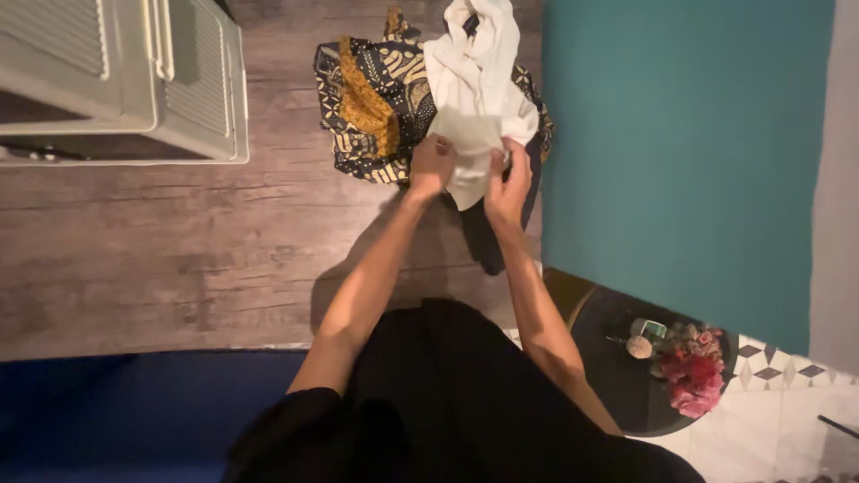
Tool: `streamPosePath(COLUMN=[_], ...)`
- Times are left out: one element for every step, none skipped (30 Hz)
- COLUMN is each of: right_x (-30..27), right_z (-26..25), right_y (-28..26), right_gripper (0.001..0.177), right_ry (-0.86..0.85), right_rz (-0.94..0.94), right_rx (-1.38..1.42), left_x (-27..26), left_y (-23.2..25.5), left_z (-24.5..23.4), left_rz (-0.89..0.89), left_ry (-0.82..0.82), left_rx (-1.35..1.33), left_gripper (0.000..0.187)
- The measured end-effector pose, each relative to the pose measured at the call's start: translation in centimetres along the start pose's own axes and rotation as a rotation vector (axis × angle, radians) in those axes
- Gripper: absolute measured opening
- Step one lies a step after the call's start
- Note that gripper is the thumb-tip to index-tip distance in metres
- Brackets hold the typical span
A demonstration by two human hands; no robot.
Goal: The person folds a maroon shirt and a white shirt by hand, then places the folded maroon shirt into a cabinet.
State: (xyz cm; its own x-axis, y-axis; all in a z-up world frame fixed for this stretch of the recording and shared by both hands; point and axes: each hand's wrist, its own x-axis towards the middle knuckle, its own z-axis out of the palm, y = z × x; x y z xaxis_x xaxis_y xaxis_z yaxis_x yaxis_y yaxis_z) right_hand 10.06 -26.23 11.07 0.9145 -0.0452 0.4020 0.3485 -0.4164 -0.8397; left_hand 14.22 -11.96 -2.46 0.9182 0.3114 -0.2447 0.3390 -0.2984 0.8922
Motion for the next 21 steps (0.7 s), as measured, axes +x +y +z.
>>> streamPosePath(right_x=[-0.3, -0.8, -1.4, -2.2, -3.0, -4.2, -5.8, -7.1, -8.2, -9.3, -10.3, -10.9, -11.4, -11.7, -11.8, -12.0, -12.2, -12.3, -12.1, -11.6, -11.2], right_z=[0.0, -0.1, 0.0, 0.0, 0.0, -0.1, -0.3, -0.4, -0.3, -0.3, -0.5, -1.0, -1.5, -2.1, -2.5, -2.9, -3.3, -3.5, -3.5, -3.3, -3.0], right_y=[-0.5, -0.9, -1.2, -1.5, -1.7, -2.1, -2.7, -3.3, -3.9, -4.5, -5.0, -5.3, -5.3, -5.1, -4.6, -3.8, -2.8, -1.6, -0.1, 1.5, 3.1], right_gripper=[0.023, 0.021, 0.021, 0.019, 0.022, 0.022, 0.027, 0.033, 0.033, 0.033, 0.034, 0.034, 0.032, 0.033, 0.033, 0.029, 0.027, 0.027, 0.028, 0.029, 0.029], right_ry=[-0.035, -0.073, -0.075, -0.149, -0.223, -0.226, -0.402, -0.575, -0.575, -0.628, -0.68, -0.68, -0.695, -0.708, -0.706, -0.646, -0.578, -0.582, -0.405, -0.224, -0.224], right_rz=[0.007, 0.018, 0.018, -0.104, -0.226, -0.223, -0.291, -0.359, -0.358, -0.357, -0.357, -0.359, -0.343, -0.327, -0.33, -0.025, 0.277, 0.278, 0.264, 0.245, 0.242], right_rx=[-0.125, -0.25, -0.248, -0.235, -0.219, -0.22, -0.274, -0.33, -0.332, -0.292, -0.252, -0.254, -0.265, -0.276, -0.278, -0.173, -0.067, -0.067, -0.104, -0.136, -0.133], left_x=[0.8, 1.4, 1.6, 2.0, 2.4, 1.5, 0.6, -0.1, -0.8, -1.6, -2.3, -2.8, -3.4, -3.8, -4.1, -4.5, -4.9, -5.5, -6.3, -6.9, -7.6], left_y=[-0.3, -0.5, -0.2, 0.6, 1.8, 2.6, 3.3, 3.9, 4.0, 3.7, 3.1, 2.2, 1.0, -0.1, -1.2, -2.4, -3.3, -3.9, -4.4, -4.5, -4.7], left_z=[-0.3, -0.9, -1.5, -2.3, -3.3, -4.1, -4.9, -5.5, -6.0, -6.4, -6.6, -6.5, -6.1, -5.8, -5.9, -6.2, -6.7, -7.2, -7.8, -8.6, -9.6], left_rz=[0.004, -0.001, -0.004, -0.177, -0.346, -0.35, -0.235, -0.117, -0.118, 0.013, 0.141, 0.143, 0.05, -0.043, -0.039, 0.147, 0.333, 0.33, 0.296, 0.267, 0.269], left_ry=[0.002, -0.118, -0.236, -0.221, -0.199, -0.199, -0.213, -0.226, -0.229, -0.14, -0.047, -0.046, -0.02, 0.006, 0.007, 0.049, 0.087, 0.089, 0.071, 0.053, 0.056], left_rx=[0.0, -0.315, -0.63, -0.549, -0.46, -0.46, -0.362, -0.265, -0.266, -0.047, 0.172, 0.17, 0.087, 0.005, 0.004, -0.009, -0.021, -0.022, -0.113, -0.202, -0.201], left_gripper=[0.027, 0.043, 0.061, 0.069, 0.084, 0.084, 0.092, 0.102, 0.102, 0.1, 0.099, 0.099, 0.066, 0.038, 0.038, 0.033, 0.028, 0.028, 0.028, 0.028, 0.028])
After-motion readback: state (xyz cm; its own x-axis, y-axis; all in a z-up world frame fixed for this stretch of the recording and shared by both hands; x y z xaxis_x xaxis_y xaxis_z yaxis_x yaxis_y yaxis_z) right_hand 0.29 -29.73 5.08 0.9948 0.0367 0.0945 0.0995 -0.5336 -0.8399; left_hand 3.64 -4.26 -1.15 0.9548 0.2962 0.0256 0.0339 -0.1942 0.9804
